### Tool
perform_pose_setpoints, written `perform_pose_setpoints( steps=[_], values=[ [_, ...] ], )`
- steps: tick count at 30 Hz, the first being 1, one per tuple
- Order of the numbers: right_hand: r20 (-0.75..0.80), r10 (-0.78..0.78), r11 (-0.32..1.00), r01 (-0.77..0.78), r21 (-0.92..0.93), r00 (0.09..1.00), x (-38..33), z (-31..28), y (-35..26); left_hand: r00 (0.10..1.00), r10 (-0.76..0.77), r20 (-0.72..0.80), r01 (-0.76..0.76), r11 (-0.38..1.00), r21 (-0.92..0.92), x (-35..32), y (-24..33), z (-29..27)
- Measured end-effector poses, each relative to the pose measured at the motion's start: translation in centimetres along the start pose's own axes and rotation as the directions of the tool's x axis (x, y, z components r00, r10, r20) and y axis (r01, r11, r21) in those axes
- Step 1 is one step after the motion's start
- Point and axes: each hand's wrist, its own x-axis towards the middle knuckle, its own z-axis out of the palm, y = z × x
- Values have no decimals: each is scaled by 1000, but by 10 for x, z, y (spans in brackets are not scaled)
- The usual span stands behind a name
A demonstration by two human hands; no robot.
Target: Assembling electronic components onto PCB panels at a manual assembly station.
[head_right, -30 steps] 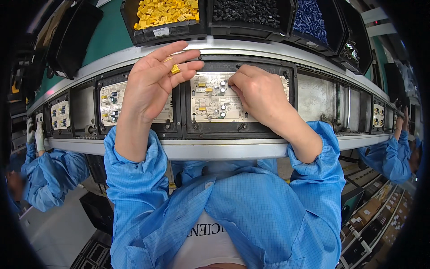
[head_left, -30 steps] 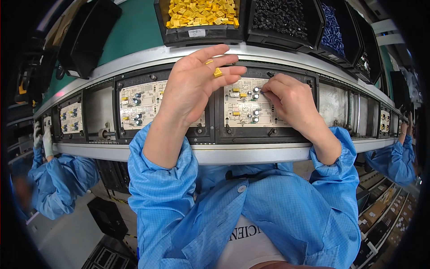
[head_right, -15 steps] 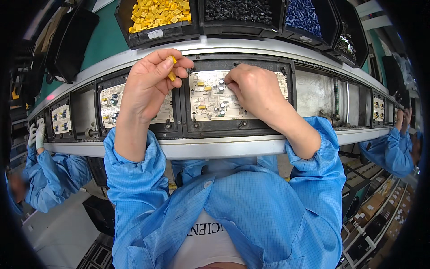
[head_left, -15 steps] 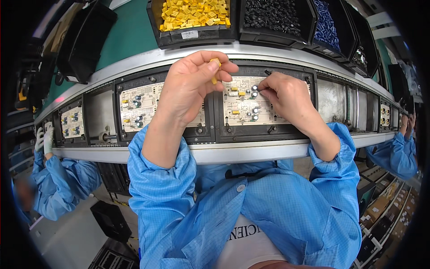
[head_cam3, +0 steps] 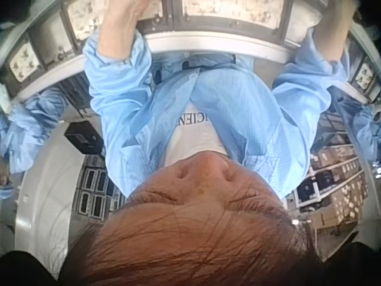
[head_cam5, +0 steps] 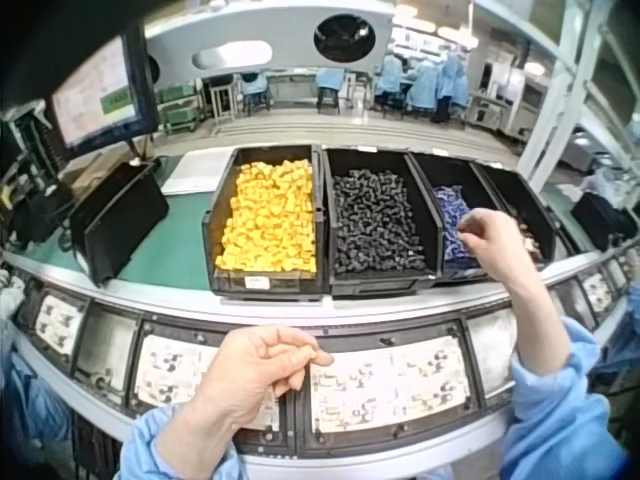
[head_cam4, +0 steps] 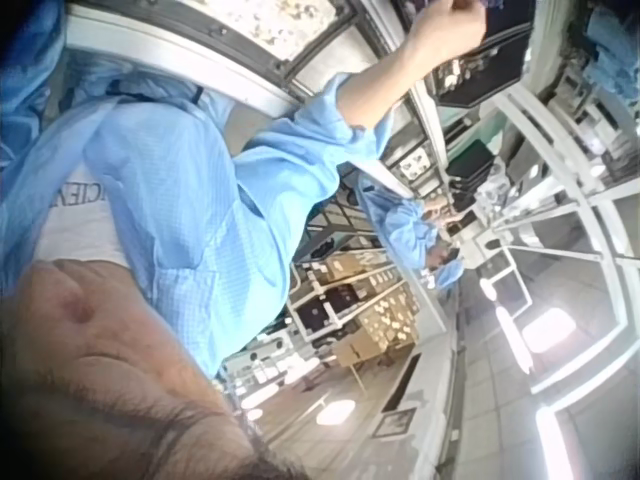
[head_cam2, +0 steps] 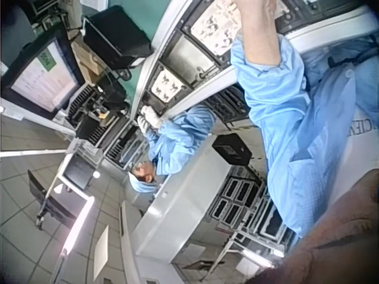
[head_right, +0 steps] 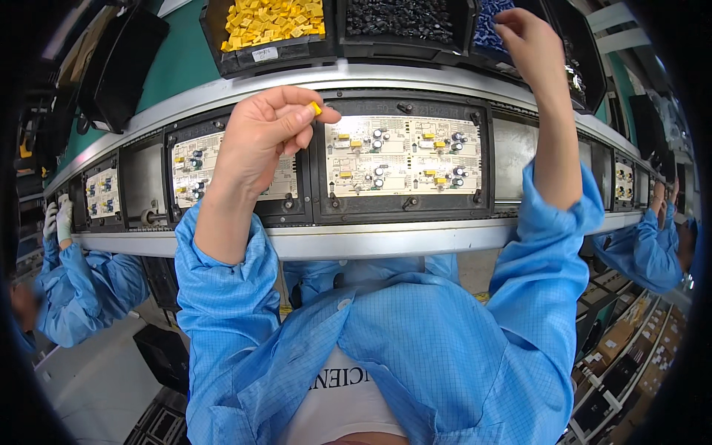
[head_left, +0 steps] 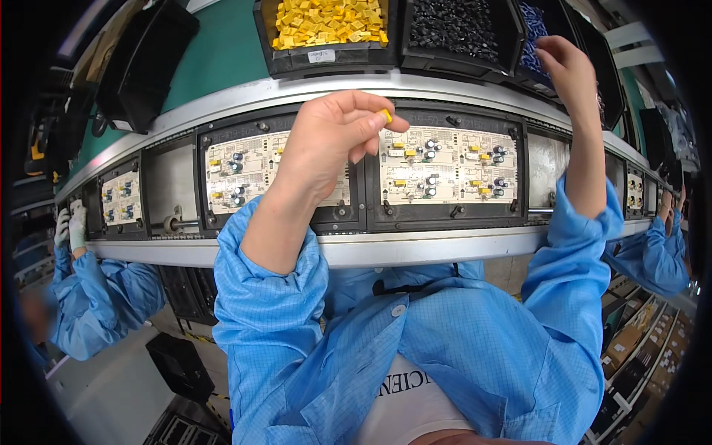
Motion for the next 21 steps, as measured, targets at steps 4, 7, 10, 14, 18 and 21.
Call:
perform_pose_setpoints(
  steps=[4, 7, 10, 14, 18, 21],
  values=[
    [233, -47, 992, 72, -99, 971, 19, 35, 2, 999, -31, -26, 33, 994, 103, -4, -9, 1],
    [179, 30, 995, -12, -102, 983, 14, 34, 4, 996, -72, -57, 79, 985, 152, -4, -8, 7],
    [105, 8, 998, -1, -70, 994, 15, 40, 22, 997, -76, -26, 79, 984, 162, -4, -7, 6],
    [-10, 61, 998, -61, 27, 998, 7, 25, 12, 997, 73, -6, -63, 896, 439, -6, -12, 8],
    [-51, 68, 912, -42, 409, 996, -24, 9, 6, 916, 327, 233, -380, 517, 767, -19, -15, 20],
    [142, -25, 711, -82, 699, 990, -59, 2, -3, 913, 304, 271, -372, 355, 857, -31, -20, 37]
  ],
)
